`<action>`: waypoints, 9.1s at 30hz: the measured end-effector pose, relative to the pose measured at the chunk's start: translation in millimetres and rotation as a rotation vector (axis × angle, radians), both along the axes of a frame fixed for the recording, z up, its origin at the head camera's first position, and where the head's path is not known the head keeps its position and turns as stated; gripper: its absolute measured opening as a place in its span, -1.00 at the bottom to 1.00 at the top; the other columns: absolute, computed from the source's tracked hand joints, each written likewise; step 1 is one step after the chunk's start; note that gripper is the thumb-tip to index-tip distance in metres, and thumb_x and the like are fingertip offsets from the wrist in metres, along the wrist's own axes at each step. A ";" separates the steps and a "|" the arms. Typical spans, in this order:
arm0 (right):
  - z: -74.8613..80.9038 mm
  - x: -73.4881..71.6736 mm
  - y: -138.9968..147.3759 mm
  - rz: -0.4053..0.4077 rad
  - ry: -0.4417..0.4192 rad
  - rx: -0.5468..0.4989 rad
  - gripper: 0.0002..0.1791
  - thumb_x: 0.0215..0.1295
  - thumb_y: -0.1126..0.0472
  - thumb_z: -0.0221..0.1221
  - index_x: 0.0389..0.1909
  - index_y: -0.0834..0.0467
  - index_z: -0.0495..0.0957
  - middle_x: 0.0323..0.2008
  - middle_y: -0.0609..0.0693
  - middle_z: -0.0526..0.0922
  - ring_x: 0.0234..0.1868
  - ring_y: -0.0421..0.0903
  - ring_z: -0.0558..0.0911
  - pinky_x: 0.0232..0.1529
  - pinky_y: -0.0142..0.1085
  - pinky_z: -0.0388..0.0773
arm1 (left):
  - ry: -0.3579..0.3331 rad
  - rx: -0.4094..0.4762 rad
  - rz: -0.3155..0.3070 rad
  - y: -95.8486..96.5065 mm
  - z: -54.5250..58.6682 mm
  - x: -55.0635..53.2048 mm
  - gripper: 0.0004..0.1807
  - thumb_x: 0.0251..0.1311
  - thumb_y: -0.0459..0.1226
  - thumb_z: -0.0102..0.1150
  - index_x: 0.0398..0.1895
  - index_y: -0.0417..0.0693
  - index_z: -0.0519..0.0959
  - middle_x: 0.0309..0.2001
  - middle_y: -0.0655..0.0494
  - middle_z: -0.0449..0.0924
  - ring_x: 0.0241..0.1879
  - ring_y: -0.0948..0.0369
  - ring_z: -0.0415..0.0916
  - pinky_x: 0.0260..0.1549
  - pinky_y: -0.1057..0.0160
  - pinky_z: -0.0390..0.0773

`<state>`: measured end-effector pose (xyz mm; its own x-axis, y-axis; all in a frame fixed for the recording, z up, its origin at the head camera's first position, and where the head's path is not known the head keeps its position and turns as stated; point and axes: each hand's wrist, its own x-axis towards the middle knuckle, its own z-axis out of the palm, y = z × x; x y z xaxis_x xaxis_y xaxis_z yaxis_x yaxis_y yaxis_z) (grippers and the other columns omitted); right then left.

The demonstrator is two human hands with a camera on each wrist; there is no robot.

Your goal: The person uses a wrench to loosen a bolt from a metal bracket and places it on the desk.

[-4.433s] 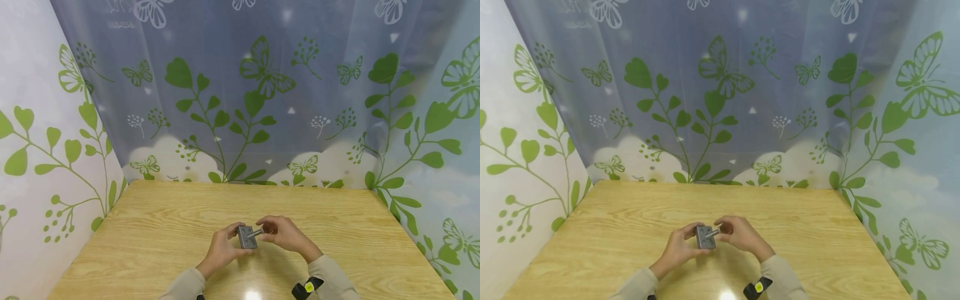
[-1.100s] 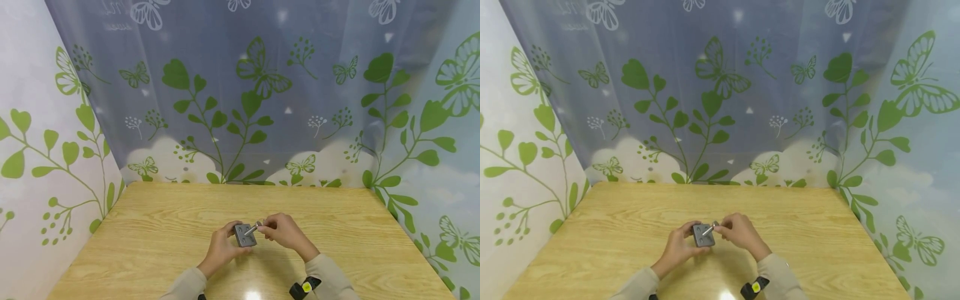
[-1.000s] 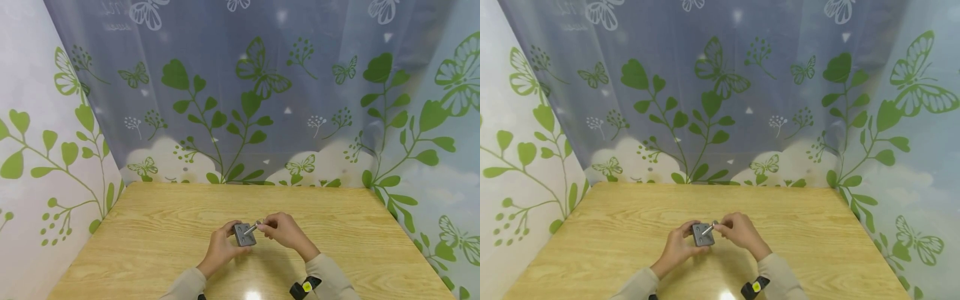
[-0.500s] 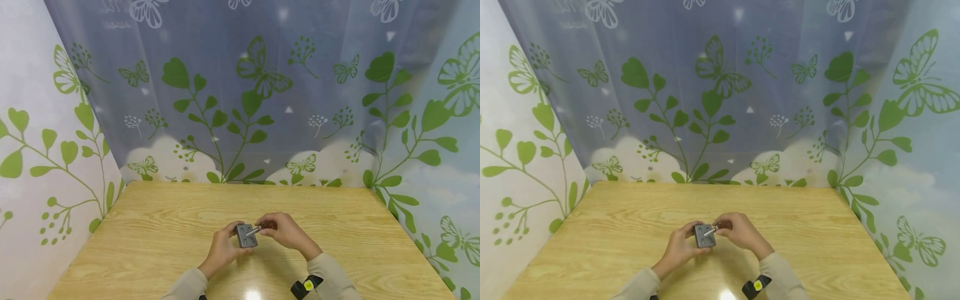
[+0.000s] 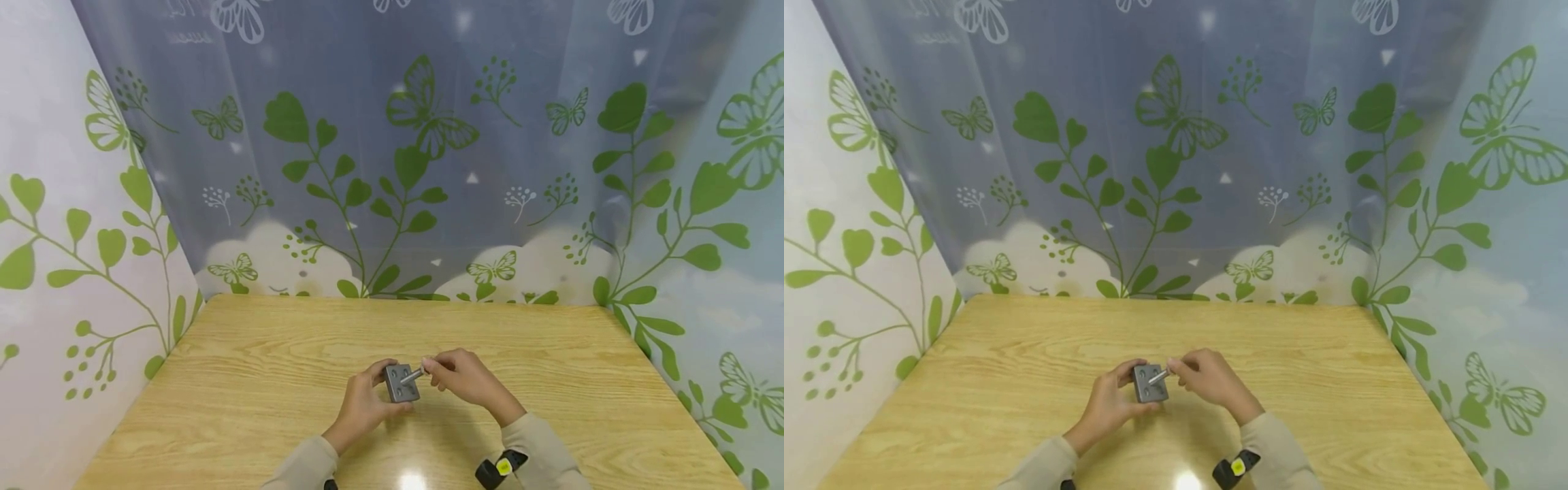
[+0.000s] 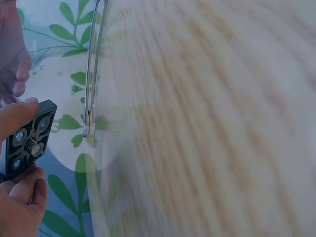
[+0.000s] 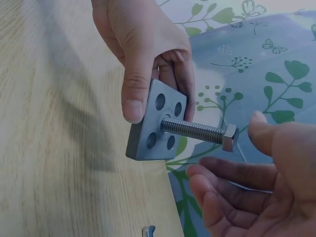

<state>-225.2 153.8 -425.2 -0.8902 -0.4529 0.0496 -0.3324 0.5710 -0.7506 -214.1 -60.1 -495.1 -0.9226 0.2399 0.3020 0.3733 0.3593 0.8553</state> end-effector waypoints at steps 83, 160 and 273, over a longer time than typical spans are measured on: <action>4.3 2.3 -7.0 -0.124 0.026 -0.010 -0.53 0.35 -0.17 0.09 -0.37 0.16 0.68 -0.56 0.01 0.61 -0.52 -0.09 0.60 -0.52 -0.32 0.56 | -0.103 0.148 0.002 3.6 3.3 7.4 -0.20 -0.24 -0.42 0.54 0.19 -0.33 0.42 0.08 -0.20 0.57 0.06 -0.08 0.56 0.12 -0.04 0.50; -4.2 0.5 -5.8 -0.034 0.047 -0.006 -0.51 0.44 -0.11 -0.02 -0.37 0.17 0.68 -0.54 -0.02 0.62 -0.50 -0.13 0.58 -0.50 -0.32 0.55 | -0.067 0.092 -0.008 -2.0 -5.7 2.7 -0.17 -0.28 -0.36 0.57 0.18 -0.35 0.42 0.10 -0.18 0.56 0.08 -0.04 0.55 0.10 0.13 0.53; -2.6 -3.0 1.1 0.084 0.025 0.049 -0.56 0.41 -0.03 0.07 0.00 0.25 0.58 -0.23 0.05 0.67 -0.27 -0.09 0.63 -0.29 -0.27 0.60 | -0.029 0.040 -0.036 -5.9 -4.4 0.6 -0.18 -0.28 -0.37 0.57 0.17 -0.35 0.43 0.07 -0.19 0.58 0.07 -0.01 0.57 0.09 0.12 0.54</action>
<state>-228.2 154.9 -427.9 -0.8475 -0.5287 0.0475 -0.3994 0.5761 -0.7132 -213.5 -66.0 -499.5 -0.9221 0.2608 0.2858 0.3605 0.3112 0.8793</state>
